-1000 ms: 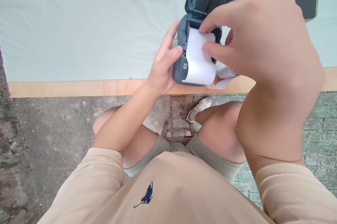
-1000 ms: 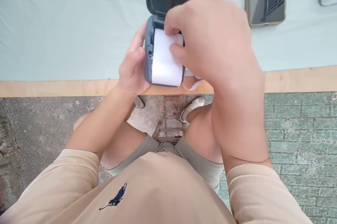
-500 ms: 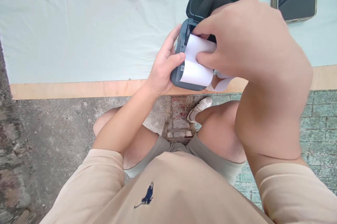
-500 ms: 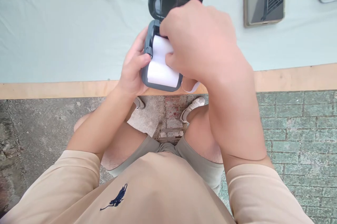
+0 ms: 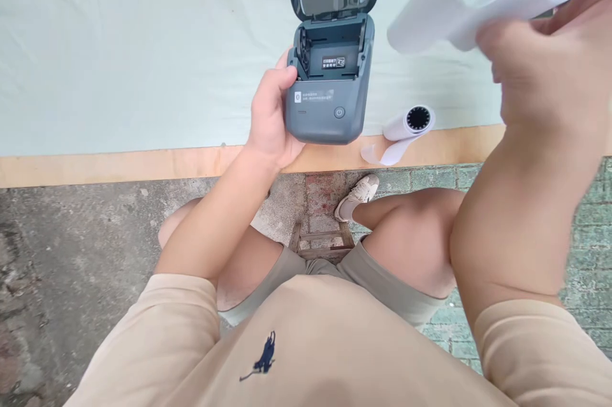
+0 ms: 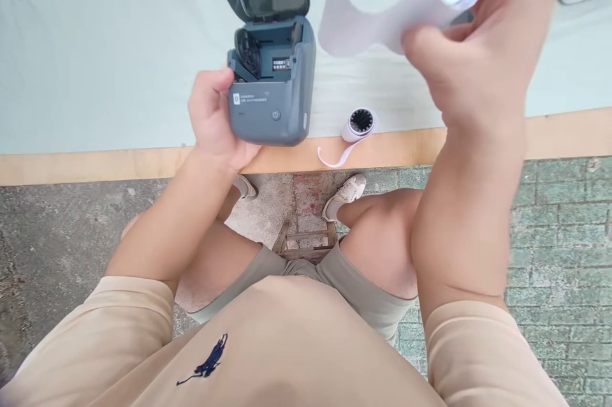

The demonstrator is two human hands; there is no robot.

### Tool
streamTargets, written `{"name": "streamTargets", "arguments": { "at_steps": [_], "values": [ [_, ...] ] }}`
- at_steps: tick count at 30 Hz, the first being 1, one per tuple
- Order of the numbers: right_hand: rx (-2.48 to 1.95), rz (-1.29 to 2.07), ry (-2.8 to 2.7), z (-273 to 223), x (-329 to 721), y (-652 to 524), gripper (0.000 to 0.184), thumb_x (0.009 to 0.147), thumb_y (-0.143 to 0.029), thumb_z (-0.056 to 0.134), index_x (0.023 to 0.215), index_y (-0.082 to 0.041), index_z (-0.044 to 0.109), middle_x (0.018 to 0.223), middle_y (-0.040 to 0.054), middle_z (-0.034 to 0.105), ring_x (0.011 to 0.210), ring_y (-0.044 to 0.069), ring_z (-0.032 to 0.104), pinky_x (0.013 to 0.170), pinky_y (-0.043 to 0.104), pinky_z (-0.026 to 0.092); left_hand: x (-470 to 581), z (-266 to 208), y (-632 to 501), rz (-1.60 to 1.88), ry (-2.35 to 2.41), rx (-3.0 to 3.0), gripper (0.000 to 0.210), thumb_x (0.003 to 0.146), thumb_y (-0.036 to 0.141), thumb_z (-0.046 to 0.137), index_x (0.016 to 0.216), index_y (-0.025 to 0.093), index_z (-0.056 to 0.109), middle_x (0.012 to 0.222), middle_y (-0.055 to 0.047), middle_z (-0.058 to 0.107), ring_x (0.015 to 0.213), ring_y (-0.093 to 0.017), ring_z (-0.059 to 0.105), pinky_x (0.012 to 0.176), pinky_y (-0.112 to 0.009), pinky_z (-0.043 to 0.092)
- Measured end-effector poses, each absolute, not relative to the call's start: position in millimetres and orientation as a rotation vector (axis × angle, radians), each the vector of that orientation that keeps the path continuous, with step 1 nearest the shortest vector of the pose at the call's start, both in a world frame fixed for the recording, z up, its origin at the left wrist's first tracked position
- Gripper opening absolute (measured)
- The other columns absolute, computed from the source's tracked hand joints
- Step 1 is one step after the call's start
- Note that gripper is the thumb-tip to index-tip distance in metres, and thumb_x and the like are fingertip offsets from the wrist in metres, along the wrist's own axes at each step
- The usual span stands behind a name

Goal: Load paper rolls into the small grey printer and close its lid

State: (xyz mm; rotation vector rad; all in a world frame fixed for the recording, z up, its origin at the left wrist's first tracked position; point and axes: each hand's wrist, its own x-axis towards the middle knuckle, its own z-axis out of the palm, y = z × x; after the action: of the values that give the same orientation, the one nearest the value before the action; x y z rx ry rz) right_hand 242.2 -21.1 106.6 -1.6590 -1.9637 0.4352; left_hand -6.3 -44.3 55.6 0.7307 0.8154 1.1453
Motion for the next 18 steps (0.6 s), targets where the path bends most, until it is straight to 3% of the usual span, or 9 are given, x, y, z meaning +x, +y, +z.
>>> {"name": "streamTargets", "arguments": {
  "at_steps": [3,7,11,13,16,18],
  "values": [
    [-1.723,0.451,-1.779,89,250,-25,0.025,0.066,-0.014,0.063,0.089,-0.022,0.055,0.093,0.0042,0.058,0.078,0.014,0.053,0.051,0.029,0.03,-6,57,-44,1.126,0.867,0.77,0.027,0.077,0.046,0.05,0.098,0.033,0.06,0.118,0.0,0.067,0.126,-0.03,0.056,0.095,-0.046,0.056],
    [-1.461,0.393,-1.689,101,254,-49,0.033,0.07,-0.014,0.058,0.101,-0.025,0.061,0.108,0.0057,0.057,0.093,0.016,0.056,0.046,0.027,0.025,-6,58,-45,1.145,0.878,0.827,0.029,0.079,0.046,0.05,0.103,0.033,0.059,0.119,0.001,0.065,0.126,-0.03,0.056,0.097,-0.047,0.054],
    [-1.546,0.761,-1.919,112,252,-68,0.04,0.068,-0.023,0.07,0.108,-0.03,0.065,0.077,0.0005,0.054,0.055,0.008,0.042,0.045,0.028,0.026,-5,58,-46,1.141,0.869,0.819,0.03,0.08,0.044,0.049,0.106,0.032,0.058,0.116,0.0,0.066,0.127,-0.029,0.056,0.097,-0.045,0.055],
    [-1.573,0.949,-2.09,109,247,-69,0.037,0.067,-0.029,0.074,0.104,-0.031,0.066,0.064,-0.0025,0.049,0.049,0.007,0.035,0.045,0.028,0.027,-5,58,-46,1.146,0.849,0.806,0.029,0.081,0.042,0.048,0.106,0.032,0.058,0.116,0.001,0.066,0.128,-0.028,0.055,0.097,-0.043,0.055],
    [-1.404,0.871,-2.066,104,237,-67,0.018,0.069,-0.024,0.072,0.086,-0.029,0.068,0.06,-0.0014,0.048,0.055,0.01,0.041,0.05,0.029,0.033,-5,57,-45,1.147,0.834,0.786,0.027,0.081,0.042,0.049,0.104,0.032,0.058,0.118,0.002,0.066,0.13,-0.027,0.053,0.099,-0.041,0.054],
    [-1.149,0.867,-2.006,109,231,-67,0.02,0.068,-0.024,0.074,0.087,-0.03,0.069,0.078,0.0018,0.06,0.072,0.015,0.056,0.063,0.034,0.046,-5,57,-45,1.135,0.827,0.781,0.028,0.08,0.041,0.05,0.105,0.032,0.058,0.119,0.002,0.066,0.131,-0.027,0.053,0.1,-0.04,0.054]
  ]
}}
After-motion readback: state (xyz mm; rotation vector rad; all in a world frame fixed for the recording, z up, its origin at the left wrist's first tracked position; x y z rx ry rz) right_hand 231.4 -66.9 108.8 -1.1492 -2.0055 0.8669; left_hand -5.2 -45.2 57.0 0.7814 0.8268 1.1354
